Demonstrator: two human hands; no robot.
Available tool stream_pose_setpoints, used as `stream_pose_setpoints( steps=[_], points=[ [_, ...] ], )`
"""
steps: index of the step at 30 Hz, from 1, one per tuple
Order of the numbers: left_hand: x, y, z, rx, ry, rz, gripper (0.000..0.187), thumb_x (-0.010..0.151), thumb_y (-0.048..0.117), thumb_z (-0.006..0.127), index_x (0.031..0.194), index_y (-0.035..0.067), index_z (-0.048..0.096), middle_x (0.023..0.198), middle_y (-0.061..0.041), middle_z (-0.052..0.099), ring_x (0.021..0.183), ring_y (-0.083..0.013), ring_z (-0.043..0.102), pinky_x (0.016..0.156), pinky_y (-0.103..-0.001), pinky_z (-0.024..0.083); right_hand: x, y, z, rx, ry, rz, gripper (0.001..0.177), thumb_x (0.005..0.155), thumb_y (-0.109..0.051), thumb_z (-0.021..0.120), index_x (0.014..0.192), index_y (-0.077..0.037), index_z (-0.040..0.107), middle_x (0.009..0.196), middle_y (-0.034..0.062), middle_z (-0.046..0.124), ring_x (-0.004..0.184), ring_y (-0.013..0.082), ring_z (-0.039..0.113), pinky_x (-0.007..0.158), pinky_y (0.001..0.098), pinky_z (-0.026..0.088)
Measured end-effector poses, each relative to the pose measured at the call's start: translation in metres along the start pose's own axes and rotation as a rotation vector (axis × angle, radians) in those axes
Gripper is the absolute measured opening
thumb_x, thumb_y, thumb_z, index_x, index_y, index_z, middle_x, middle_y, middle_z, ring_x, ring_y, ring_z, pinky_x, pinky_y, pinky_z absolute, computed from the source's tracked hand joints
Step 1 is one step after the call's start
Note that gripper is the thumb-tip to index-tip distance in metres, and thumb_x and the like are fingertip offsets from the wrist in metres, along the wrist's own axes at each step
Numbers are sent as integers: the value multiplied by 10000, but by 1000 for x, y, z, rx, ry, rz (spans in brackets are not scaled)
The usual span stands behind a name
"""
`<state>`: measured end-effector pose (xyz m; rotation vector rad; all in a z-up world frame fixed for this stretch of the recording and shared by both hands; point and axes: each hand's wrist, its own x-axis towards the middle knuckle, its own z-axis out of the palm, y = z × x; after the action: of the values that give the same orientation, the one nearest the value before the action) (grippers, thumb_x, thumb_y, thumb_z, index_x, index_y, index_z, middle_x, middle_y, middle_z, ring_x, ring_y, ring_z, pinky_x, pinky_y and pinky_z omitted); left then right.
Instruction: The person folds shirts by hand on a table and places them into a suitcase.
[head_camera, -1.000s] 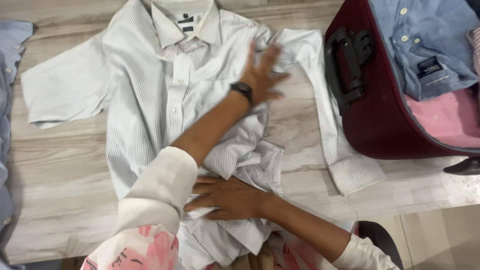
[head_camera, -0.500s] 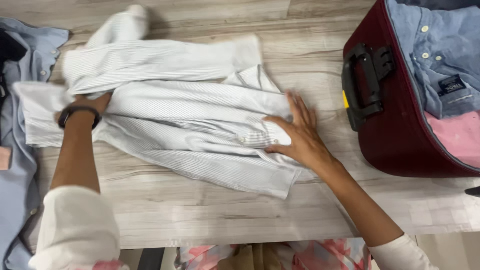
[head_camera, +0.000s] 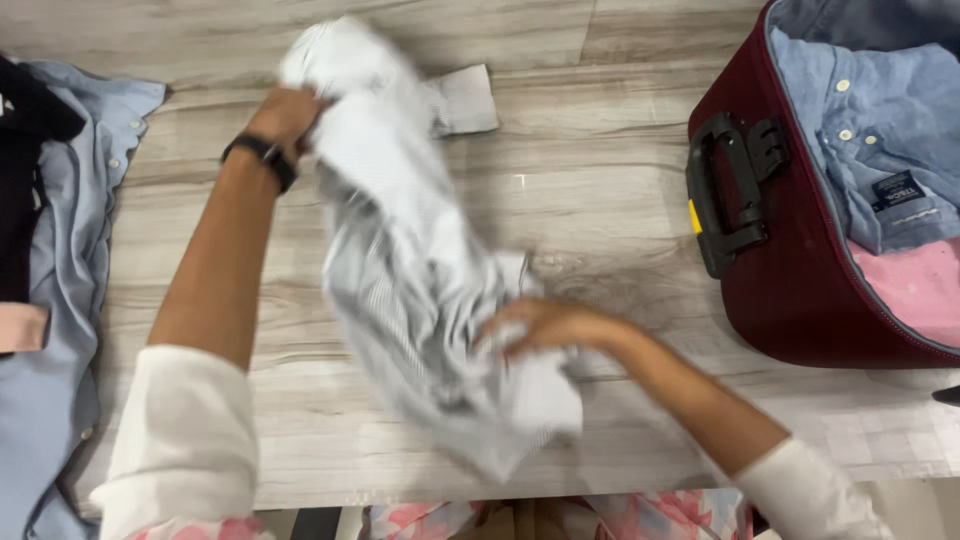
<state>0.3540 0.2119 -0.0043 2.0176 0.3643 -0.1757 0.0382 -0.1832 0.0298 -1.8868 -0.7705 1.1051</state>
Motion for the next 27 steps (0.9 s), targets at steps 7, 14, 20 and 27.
stream_pose_setpoints(
  steps=[7,14,20,27],
  points=[
    [-54,99,-48,248,374,412,415,1090,378,608,1033,-16,726,787,-148,653,661,-279,580,595,-444,479,-15,32,-212,-379,1352,-155,825,913,74,702,1635,-43,320,1558,184,455,1387,314,503,1058,368,521],
    [-185,116,-137,1072,659,506,566,1177,419,506,968,-42,759,733,-219,676,661,-347,643,633,-477,520,-92,47,-184,-1204,1408,121,726,837,-54,775,1498,98,516,1586,346,370,1543,463,226,1308,623,47],
    [-349,40,-120,1176,408,388,451,1086,472,567,909,141,817,762,-188,700,671,-391,686,605,-499,528,-96,36,-78,-803,1090,360,173,855,-142,779,1018,-92,807,1420,139,609,1287,315,567,1207,632,134],
    [-363,-10,-119,992,448,544,352,1000,231,653,1243,-22,674,876,-274,691,771,-437,681,675,-527,537,-59,-29,7,-579,1000,-37,330,810,-222,828,1103,-91,749,1204,84,707,1109,263,660,971,392,515]
  ],
)
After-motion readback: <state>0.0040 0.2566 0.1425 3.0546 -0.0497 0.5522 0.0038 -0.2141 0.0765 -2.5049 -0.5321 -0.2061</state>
